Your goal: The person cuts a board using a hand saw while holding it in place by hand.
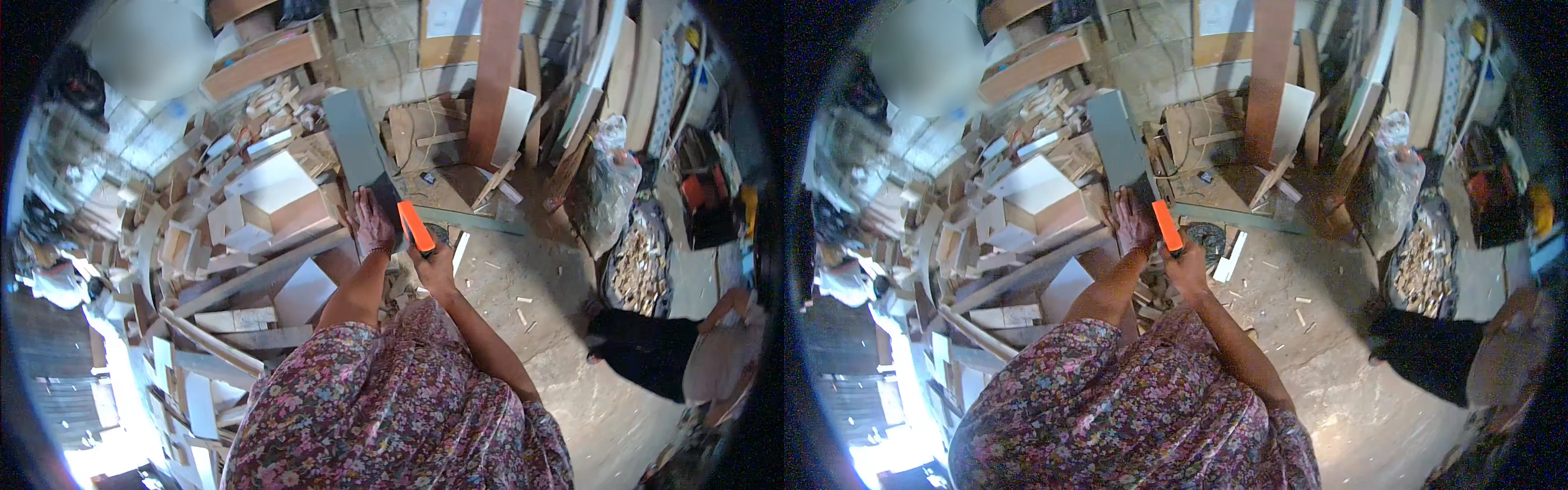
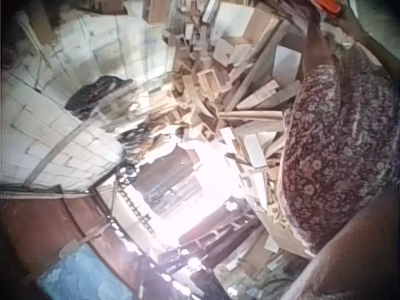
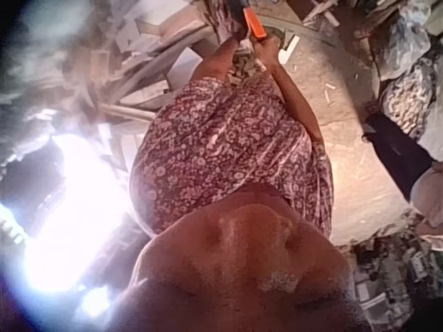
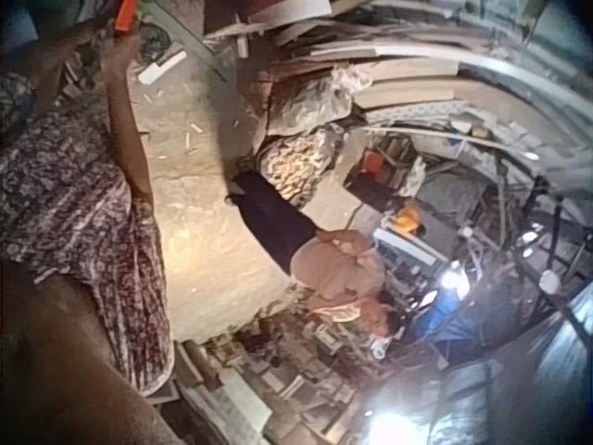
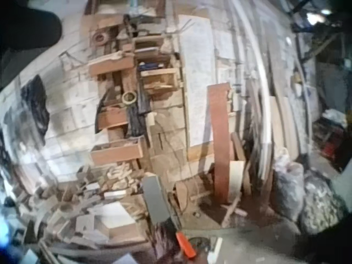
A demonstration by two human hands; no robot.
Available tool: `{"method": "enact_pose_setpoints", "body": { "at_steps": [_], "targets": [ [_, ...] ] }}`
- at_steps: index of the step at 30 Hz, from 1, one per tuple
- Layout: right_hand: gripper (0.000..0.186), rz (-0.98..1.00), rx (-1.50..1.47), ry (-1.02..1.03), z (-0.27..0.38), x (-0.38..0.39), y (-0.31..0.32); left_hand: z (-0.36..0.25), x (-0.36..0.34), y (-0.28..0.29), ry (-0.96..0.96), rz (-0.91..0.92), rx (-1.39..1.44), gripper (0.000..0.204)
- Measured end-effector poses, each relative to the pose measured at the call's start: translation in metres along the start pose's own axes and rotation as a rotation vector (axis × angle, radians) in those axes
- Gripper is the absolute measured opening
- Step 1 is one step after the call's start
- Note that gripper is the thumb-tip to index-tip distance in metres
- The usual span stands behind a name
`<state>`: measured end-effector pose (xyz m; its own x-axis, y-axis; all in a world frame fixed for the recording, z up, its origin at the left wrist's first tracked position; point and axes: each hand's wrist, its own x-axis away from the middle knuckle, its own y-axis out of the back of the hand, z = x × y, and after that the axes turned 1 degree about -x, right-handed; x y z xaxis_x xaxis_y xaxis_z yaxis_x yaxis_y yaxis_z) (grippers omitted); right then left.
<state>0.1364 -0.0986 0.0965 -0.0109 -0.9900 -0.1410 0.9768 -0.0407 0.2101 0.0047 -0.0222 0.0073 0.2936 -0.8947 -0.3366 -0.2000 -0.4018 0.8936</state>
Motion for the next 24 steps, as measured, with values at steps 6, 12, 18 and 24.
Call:
{"method": "enact_pose_setpoints", "body": {
  "at_steps": [6, 12, 18, 24],
  "targets": [
    [0.027, -0.045, 0.103, 0.068, 0.014, 0.002, 0.002, -0.004, -0.053, 0.028, 0.092, 0.252, -0.357, 0.043],
    [0.029, 0.007, 0.154, 0.059, 0.008, 0.003, -0.003, 0.008, -0.133, 0.007, -0.112, -0.104, 0.085, 0.047],
    [0.02, 0.034, 0.17, -0.069, 0.01, 0.003, -0.002, -0.017, -0.152, 0.005, -0.151, -0.051, -0.242, 0.062],
    [0.027, 0.041, 0.041, -0.018, 0.001, 0.012, -0.003, -0.008, -0.168, -0.007, -0.126, -0.112, -0.194, 0.064]
  ]
}}
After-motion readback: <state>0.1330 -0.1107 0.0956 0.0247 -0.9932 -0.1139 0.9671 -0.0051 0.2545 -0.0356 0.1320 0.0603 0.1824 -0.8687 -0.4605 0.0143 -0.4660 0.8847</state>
